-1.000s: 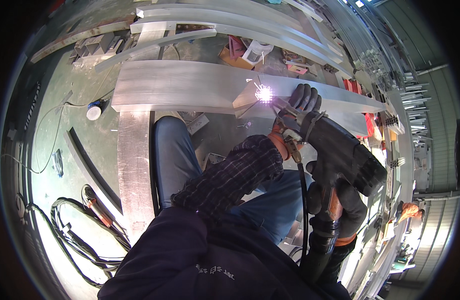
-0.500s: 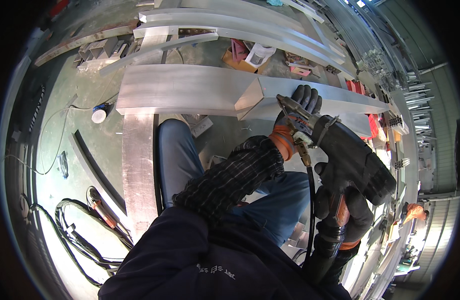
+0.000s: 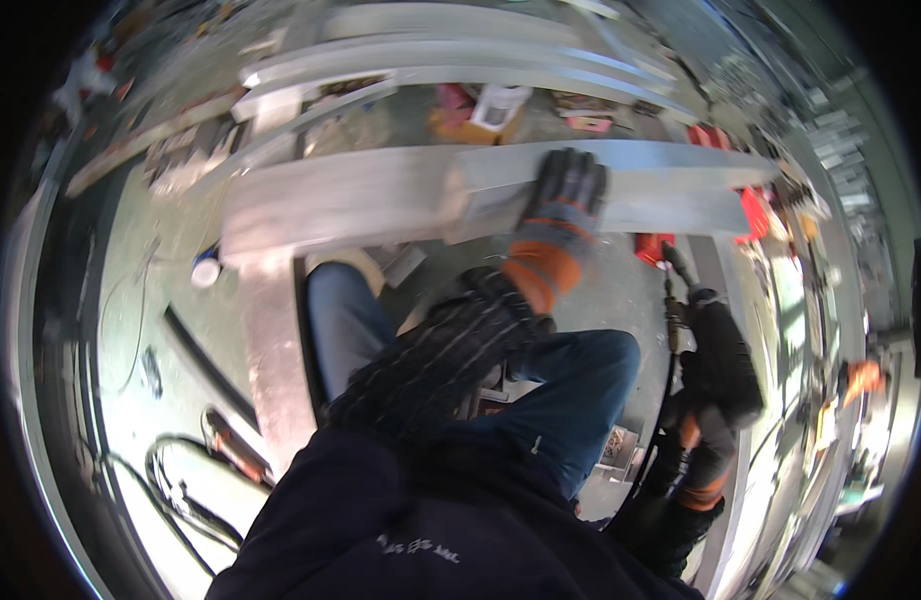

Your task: The person aligns and welds metal sheets together using a welding torch. They repeatedly position the sheets, weld along the seams, and use a hammer to adjust alignment between welds.

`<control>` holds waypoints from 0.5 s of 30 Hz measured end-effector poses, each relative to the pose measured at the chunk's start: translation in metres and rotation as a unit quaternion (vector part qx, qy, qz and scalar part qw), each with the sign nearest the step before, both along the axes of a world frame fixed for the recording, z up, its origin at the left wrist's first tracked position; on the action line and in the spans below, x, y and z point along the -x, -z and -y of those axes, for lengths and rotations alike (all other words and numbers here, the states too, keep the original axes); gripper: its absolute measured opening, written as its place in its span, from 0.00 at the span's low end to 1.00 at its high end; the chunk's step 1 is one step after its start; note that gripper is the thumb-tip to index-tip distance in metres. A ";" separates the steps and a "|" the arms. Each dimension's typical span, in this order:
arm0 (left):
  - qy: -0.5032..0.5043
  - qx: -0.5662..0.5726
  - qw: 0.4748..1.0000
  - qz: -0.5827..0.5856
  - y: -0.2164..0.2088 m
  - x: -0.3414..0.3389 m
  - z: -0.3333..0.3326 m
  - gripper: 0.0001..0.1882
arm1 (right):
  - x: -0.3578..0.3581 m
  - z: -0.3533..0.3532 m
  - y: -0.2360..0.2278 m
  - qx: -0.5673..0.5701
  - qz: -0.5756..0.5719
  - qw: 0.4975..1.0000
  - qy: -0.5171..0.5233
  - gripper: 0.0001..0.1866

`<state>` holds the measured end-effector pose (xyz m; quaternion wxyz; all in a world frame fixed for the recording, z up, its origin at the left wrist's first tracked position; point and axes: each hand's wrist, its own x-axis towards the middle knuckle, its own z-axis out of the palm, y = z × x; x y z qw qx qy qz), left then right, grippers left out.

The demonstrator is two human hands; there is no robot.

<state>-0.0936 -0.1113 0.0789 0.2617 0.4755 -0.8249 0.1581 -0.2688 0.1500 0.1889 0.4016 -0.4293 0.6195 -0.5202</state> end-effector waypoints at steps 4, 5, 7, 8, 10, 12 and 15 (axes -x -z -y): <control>0.026 0.014 0.998 -0.052 -0.020 -0.011 0.001 0.40 | 0.053 -0.040 0.047 -0.088 0.022 0.995 0.031 0.28; 0.018 0.013 0.999 -0.041 -0.026 -0.015 0.002 0.39 | 0.049 -0.033 0.049 -0.098 -0.012 0.995 0.007 0.28; -0.007 -0.051 0.999 -0.001 -0.043 -0.008 0.007 0.38 | 0.049 -0.031 0.045 -0.092 -0.077 0.993 -0.024 0.29; -0.028 -0.053 0.997 0.042 -0.052 -0.010 0.011 0.38 | 0.055 -0.034 0.058 -0.066 -0.114 0.991 -0.016 0.30; -0.053 -0.106 0.988 0.100 -0.070 -0.001 0.024 0.38 | 0.073 -0.048 0.074 -0.065 -0.195 0.978 0.027 0.31; -0.069 -0.076 0.986 0.130 -0.078 0.010 0.033 0.39 | 0.103 -0.068 0.102 -0.070 -0.200 0.976 0.059 0.31; -0.040 -0.095 0.989 0.102 -0.068 0.002 0.049 0.44 | 0.162 -0.095 0.185 -0.036 -0.224 0.963 0.147 0.20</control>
